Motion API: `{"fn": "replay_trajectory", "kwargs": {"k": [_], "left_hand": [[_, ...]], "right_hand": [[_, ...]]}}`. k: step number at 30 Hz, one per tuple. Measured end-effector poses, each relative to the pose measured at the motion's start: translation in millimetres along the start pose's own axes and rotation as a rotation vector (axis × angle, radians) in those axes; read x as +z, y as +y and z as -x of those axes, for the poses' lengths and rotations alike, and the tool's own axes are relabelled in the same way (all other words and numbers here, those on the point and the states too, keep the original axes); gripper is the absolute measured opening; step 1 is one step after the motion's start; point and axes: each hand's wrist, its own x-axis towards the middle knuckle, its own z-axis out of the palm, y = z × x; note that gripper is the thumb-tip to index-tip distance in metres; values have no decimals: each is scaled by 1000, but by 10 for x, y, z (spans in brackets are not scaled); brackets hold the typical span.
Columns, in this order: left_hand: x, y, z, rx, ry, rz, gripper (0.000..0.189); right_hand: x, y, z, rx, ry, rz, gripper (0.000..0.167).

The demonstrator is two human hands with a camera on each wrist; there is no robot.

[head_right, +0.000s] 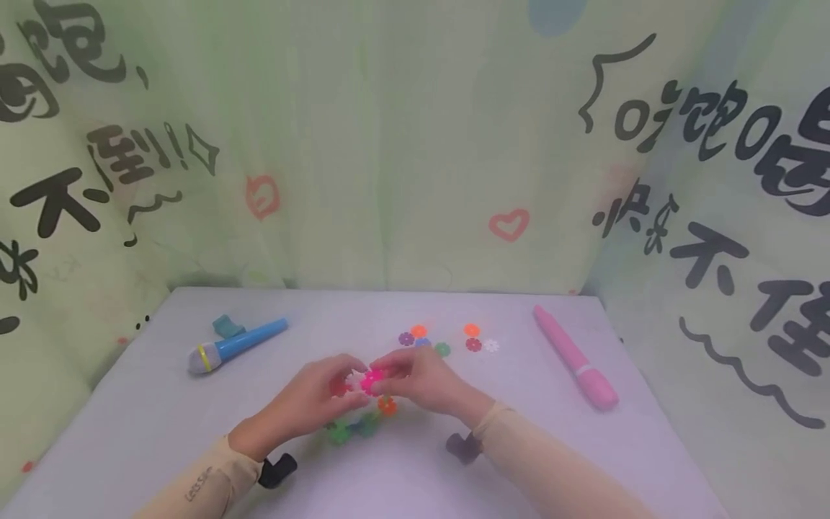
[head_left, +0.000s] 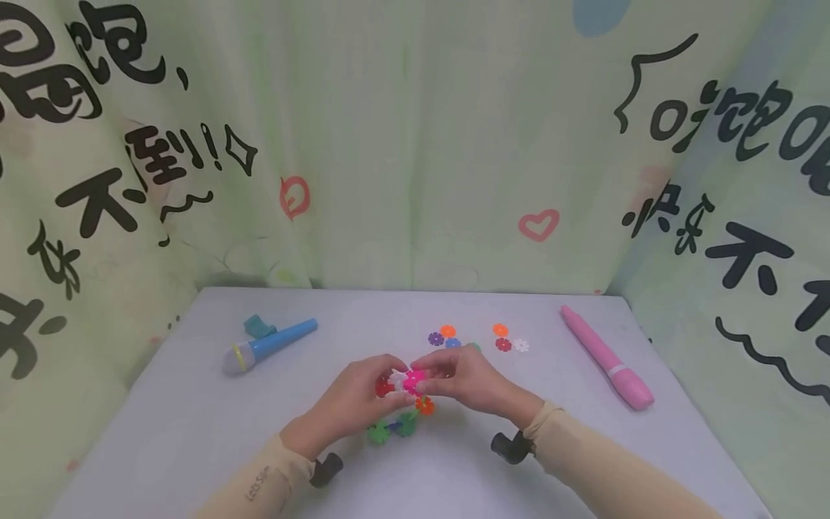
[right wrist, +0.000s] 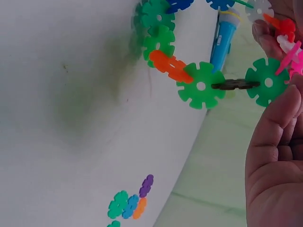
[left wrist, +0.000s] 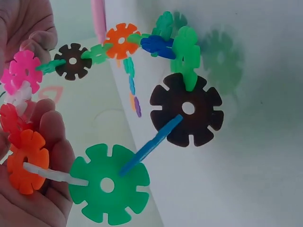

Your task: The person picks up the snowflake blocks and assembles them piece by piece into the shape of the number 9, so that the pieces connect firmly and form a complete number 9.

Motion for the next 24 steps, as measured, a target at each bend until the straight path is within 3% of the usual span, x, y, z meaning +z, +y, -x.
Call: {"fn": "replay_trajectory", "kwargs": {"k": [6, 9, 15, 20, 24], "left_hand": [[6, -69, 5, 14, 20, 21, 35], [7, -109, 15, -7, 20, 42, 36], [-16, -184, 55, -36, 21, 115, 38], [-21, -206, 65, -26, 31, 141, 37], [-22, -217, 70, -21, 31, 157, 36]], "right_hand": [[-167, 142, -1, 33, 33, 48, 33], [-289, 357, -4, 82, 66, 67, 32], [-539, 805, 18, 146, 159, 233, 35], [-685, 1062, 34, 210, 223, 307, 37], [-709, 1205, -35, 201, 232, 356, 40]]}}
